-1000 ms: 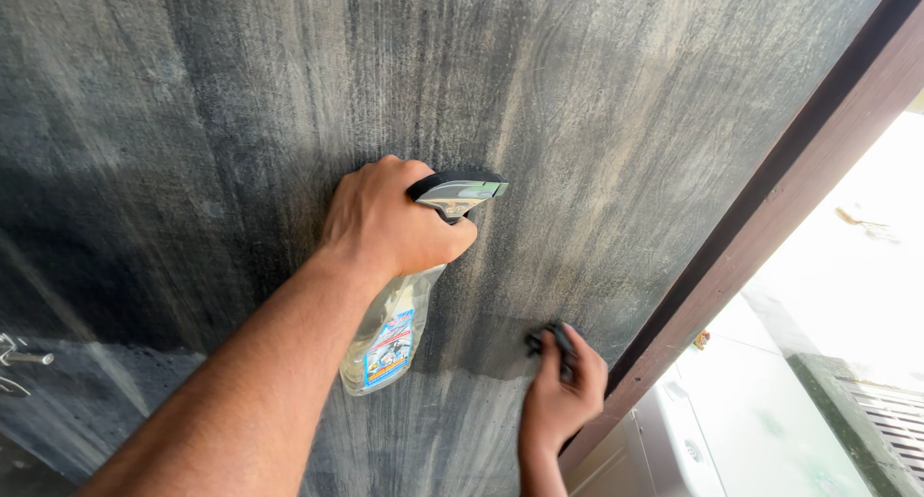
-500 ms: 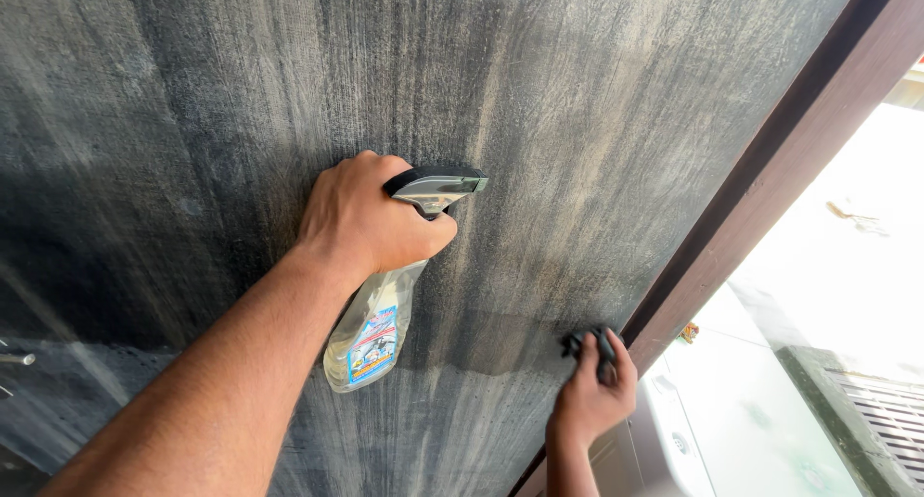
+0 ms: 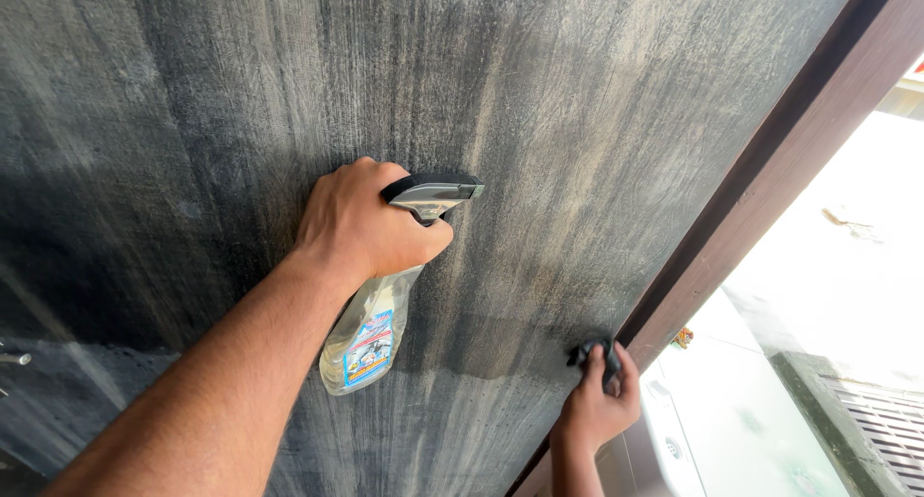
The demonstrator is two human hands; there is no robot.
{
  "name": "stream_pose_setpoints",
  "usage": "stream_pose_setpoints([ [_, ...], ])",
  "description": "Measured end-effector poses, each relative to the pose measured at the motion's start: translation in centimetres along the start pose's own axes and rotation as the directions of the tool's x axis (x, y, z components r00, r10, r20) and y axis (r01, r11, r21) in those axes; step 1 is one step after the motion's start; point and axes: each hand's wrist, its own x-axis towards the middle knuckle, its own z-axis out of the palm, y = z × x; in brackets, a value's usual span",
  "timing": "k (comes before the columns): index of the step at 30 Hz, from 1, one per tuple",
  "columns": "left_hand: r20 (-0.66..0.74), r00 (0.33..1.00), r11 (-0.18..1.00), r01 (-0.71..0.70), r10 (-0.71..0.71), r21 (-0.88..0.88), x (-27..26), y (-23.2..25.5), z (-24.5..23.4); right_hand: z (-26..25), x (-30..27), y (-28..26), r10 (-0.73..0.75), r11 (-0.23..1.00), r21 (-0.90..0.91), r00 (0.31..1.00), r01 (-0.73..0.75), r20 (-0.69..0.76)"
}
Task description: The person sprays a cleaning solution onto a dark wooden door and wipes the surface with a cloth. They repeatedly spray and wipe different sections of the door, focusing on the area around the handle and latch.
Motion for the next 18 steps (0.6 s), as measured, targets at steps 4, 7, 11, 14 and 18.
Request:
stream_pose_setpoints([
  [4, 0.036, 0.999, 1.0, 0.03, -0.03, -0.001, 0.0, 0.2, -0.2, 0.0, -3.2, 1.1, 0.079, 0.997, -0.021, 0.997, -0.078, 0.024],
  [7, 0.053, 0.998, 0.999, 0.046, -0.046, 0.01, -0.1, 0.2, -0.2, 0.6, -3.5, 0.3, -0.1, 0.955, -0.252, 0.97, 0.156, 0.221],
  [11, 0.068, 0.996, 0.998, 0.058, -0.06, 0.022, -0.1, 0.2, -0.2, 0.7, 0.5, -1.2, -0.383, 0.882, -0.201, 0.896, 0.427, 0.222],
  [14, 0.016, 1.0, 1.0, 0.011, -0.011, -0.003, -0.1, 0.2, -0.2, -0.1, 1.5, -0.8, -0.102, 0.992, -0.066, 0.99, 0.109, 0.101],
  [18, 0.021, 1.0, 1.0, 0.013, -0.012, -0.011, -0.1, 0.1, -0.2, -1.0, -2.0, 1.6, 0.013, 0.999, -0.043, 0.999, -0.011, 0.045],
])
